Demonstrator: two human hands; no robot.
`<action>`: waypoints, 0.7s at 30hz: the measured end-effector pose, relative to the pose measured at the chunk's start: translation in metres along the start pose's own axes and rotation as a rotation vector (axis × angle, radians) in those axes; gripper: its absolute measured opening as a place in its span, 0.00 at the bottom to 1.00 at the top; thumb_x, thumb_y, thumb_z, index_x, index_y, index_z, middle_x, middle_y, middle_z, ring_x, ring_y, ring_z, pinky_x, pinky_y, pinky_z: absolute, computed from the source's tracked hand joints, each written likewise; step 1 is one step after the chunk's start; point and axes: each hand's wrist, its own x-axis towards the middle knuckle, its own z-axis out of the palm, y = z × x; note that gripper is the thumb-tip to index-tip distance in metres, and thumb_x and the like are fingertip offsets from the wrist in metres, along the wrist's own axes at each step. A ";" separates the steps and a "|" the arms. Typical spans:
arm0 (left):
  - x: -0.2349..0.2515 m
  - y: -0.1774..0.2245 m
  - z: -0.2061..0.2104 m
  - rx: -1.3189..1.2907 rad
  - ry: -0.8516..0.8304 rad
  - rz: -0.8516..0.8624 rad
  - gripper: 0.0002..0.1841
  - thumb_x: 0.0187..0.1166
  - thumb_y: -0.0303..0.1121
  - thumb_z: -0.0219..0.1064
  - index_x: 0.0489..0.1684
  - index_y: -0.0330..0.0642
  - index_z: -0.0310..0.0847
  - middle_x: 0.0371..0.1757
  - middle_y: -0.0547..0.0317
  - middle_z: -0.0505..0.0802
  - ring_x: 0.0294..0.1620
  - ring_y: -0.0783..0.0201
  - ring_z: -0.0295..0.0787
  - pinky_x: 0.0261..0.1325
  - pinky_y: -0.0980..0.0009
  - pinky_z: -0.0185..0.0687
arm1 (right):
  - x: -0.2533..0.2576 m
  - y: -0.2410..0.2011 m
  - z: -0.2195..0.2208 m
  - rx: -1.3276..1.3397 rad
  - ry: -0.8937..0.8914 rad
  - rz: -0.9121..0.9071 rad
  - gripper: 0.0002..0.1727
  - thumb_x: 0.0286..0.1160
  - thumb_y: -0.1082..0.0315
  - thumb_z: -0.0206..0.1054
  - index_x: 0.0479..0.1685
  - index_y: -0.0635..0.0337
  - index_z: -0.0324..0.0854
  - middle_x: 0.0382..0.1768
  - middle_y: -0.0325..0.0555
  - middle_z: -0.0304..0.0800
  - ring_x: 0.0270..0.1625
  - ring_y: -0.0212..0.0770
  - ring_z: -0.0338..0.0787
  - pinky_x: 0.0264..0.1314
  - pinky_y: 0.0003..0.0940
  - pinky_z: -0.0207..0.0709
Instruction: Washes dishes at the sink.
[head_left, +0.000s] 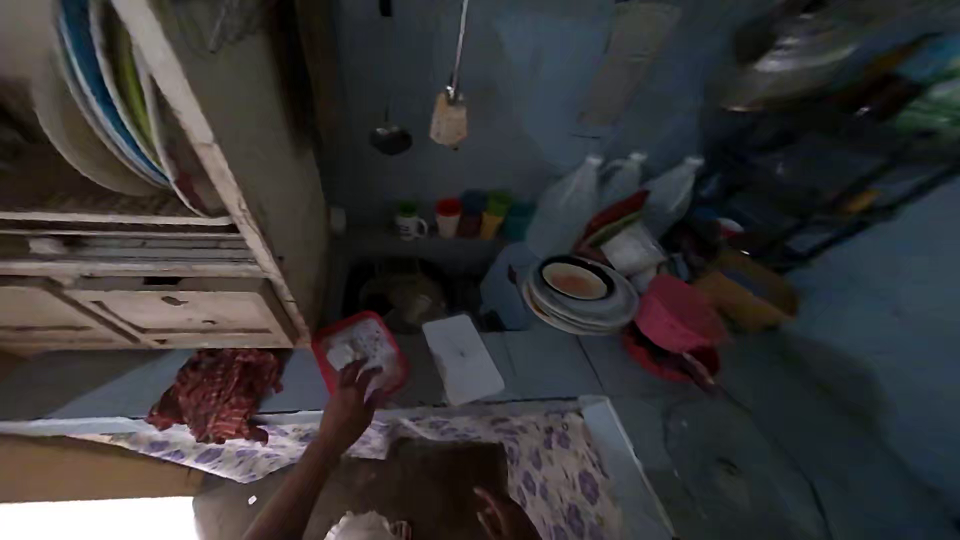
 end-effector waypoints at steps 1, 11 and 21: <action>0.013 -0.006 -0.003 0.046 -0.056 -0.069 0.28 0.86 0.39 0.64 0.85 0.40 0.70 0.91 0.33 0.62 0.93 0.33 0.51 0.91 0.44 0.54 | 0.014 -0.017 -0.010 -0.017 -0.010 -0.045 0.25 0.89 0.65 0.59 0.81 0.66 0.73 0.61 0.68 0.89 0.61 0.62 0.91 0.71 0.55 0.79; 0.082 -0.019 0.031 0.207 -0.304 -0.296 0.43 0.79 0.47 0.71 0.90 0.31 0.57 0.92 0.19 0.43 0.93 0.21 0.25 0.90 0.30 0.35 | 0.157 -0.115 -0.049 -0.135 0.184 -0.646 0.27 0.73 0.64 0.73 0.73 0.59 0.82 0.71 0.64 0.81 0.65 0.57 0.89 0.64 0.48 0.86; 0.102 -0.013 0.024 0.156 -0.290 -0.489 0.42 0.68 0.45 0.81 0.85 0.41 0.70 0.82 0.33 0.77 0.83 0.32 0.69 0.84 0.33 0.60 | 0.236 -0.129 -0.057 -0.183 -0.024 -0.938 0.17 0.73 0.61 0.75 0.49 0.68 0.91 0.59 0.65 0.88 0.64 0.58 0.89 0.69 0.45 0.83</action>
